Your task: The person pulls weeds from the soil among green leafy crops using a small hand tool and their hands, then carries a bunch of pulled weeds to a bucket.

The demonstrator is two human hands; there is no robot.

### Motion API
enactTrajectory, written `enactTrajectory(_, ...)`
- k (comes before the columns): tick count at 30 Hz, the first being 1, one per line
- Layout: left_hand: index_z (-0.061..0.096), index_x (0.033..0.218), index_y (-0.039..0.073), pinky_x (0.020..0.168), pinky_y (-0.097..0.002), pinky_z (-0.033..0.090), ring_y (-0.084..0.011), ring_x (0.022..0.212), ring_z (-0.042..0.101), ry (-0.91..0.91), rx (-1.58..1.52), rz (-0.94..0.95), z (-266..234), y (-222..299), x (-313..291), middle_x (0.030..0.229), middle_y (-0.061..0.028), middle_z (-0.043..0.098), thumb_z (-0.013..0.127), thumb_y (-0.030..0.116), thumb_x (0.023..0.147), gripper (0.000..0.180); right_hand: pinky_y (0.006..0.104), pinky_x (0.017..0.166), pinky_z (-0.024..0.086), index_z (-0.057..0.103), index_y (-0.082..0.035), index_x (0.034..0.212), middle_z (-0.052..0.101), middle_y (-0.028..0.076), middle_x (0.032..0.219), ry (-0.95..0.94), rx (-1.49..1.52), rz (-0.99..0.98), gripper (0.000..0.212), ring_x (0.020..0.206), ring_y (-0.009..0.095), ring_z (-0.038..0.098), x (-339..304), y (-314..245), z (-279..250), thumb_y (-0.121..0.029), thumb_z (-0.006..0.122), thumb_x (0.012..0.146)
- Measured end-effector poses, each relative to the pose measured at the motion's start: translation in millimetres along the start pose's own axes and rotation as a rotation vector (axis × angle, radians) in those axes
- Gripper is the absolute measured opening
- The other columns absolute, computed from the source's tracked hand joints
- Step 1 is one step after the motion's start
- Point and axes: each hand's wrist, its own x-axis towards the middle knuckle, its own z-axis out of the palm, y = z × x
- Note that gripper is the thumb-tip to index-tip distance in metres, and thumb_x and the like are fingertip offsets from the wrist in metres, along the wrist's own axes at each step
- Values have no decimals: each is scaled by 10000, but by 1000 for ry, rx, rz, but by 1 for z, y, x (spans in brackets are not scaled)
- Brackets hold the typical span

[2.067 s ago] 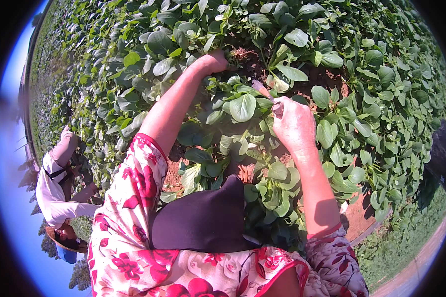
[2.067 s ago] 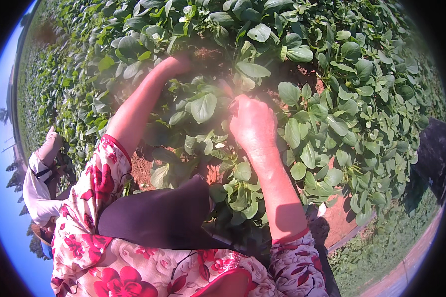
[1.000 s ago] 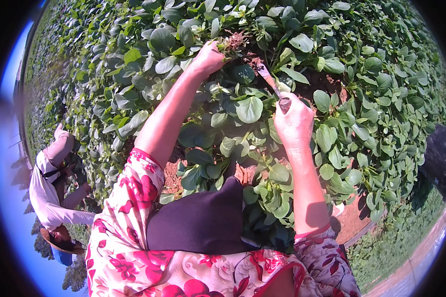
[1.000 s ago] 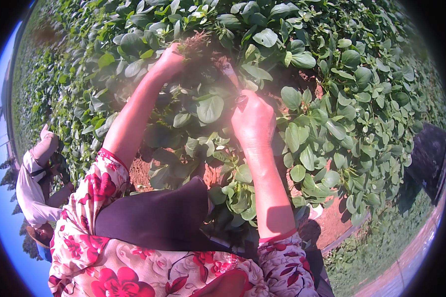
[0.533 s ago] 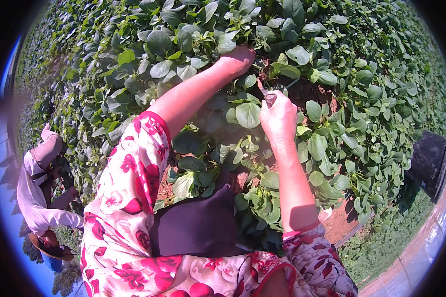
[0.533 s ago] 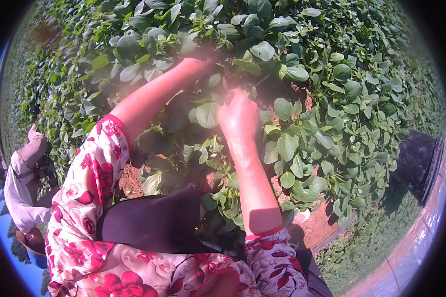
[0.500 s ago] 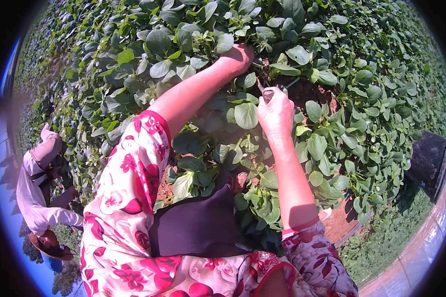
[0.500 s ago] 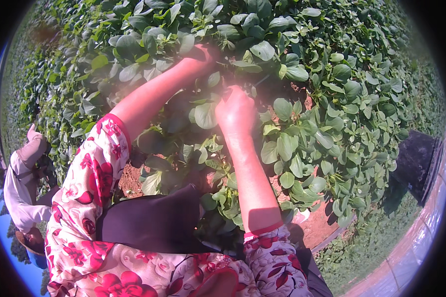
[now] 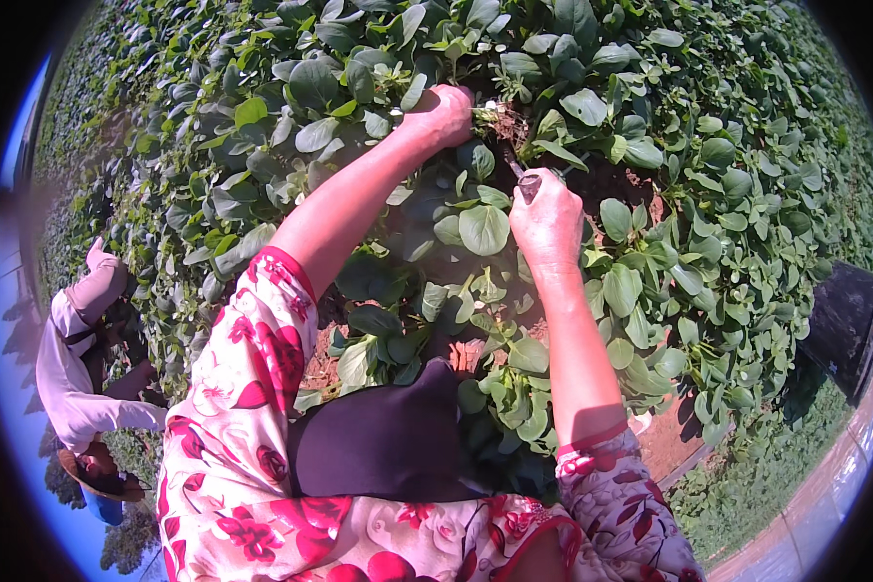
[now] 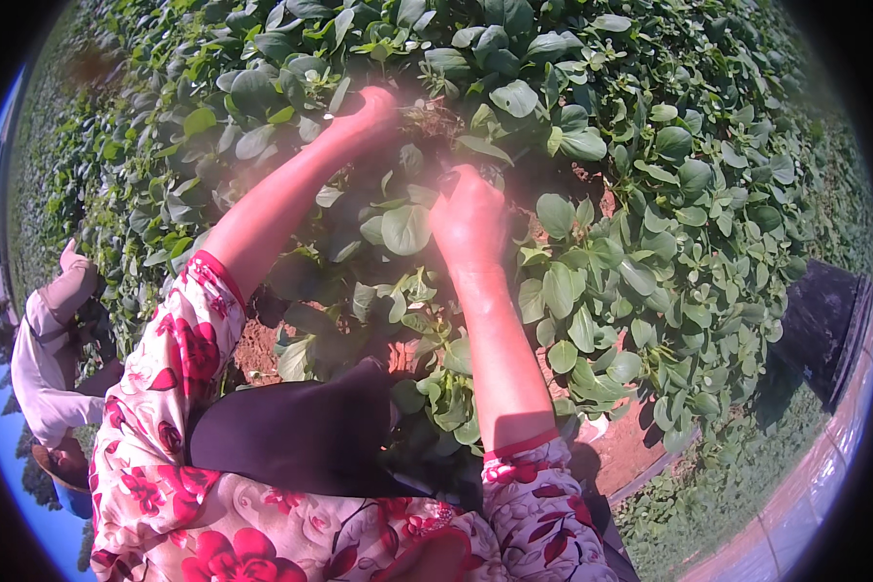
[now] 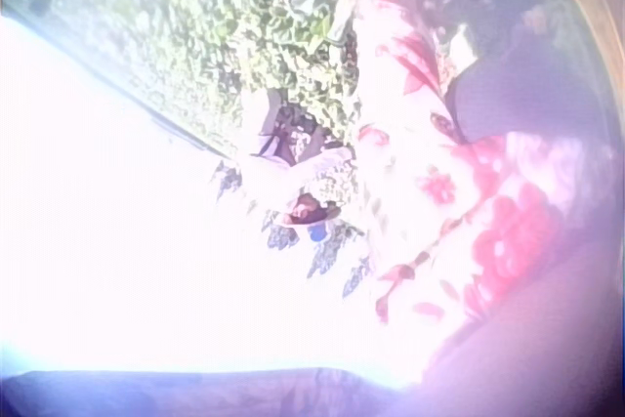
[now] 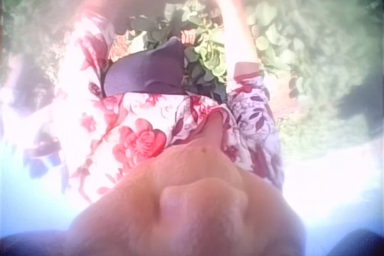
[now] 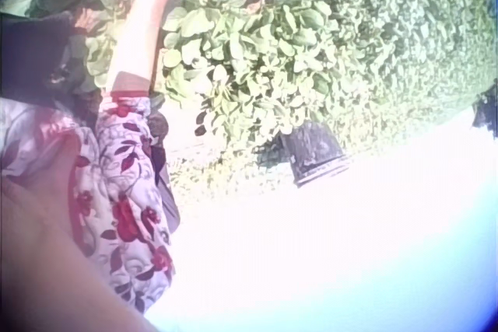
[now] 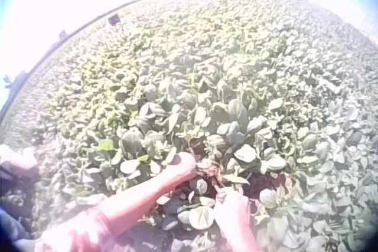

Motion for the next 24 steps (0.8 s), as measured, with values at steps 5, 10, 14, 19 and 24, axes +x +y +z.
enactTrajectory(5,552,1048,118,640,-435,508,-296,907,628,789,-994,-443,45,16,-18,953,-119,619,536,183,825,233,408,697,512,667,-31,914,668,180,777,154,-106,40,167,751,347,658,-3,19,-37,-116,679,771)
enactTrajectory(10,529,976,93,621,-436,510,-334,834,602,883,-812,-77,34,22,-14,930,-123,559,596,72,728,257,411,709,511,667,-32,919,664,185,791,167,-110,102,178,766,355,654,4,20,-45,-133,664,772)
enactTrajectory(14,569,865,93,599,-407,523,-304,819,637,899,-643,113,21,21,17,937,-105,582,548,127,778,96,439,732,507,668,-35,909,660,194,813,128,-144,46,174,805,377,644,16,5,-43,-146,645,776)
enactTrajectory(19,613,942,128,588,-410,525,-288,738,661,443,-384,111,-36,7,27,832,-80,664,524,197,809,174,443,743,513,673,-38,903,670,206,836,100,-201,61,166,811,387,647,21,-3,-46,-130,636,770)
enactTrajectory(24,572,1093,159,632,-421,526,-276,839,656,500,-350,48,-35,5,32,980,-89,659,473,239,875,253,433,782,508,672,-35,898,669,209,860,77,-155,197,177,866,382,644,28,-9,-42,-154,650,768)
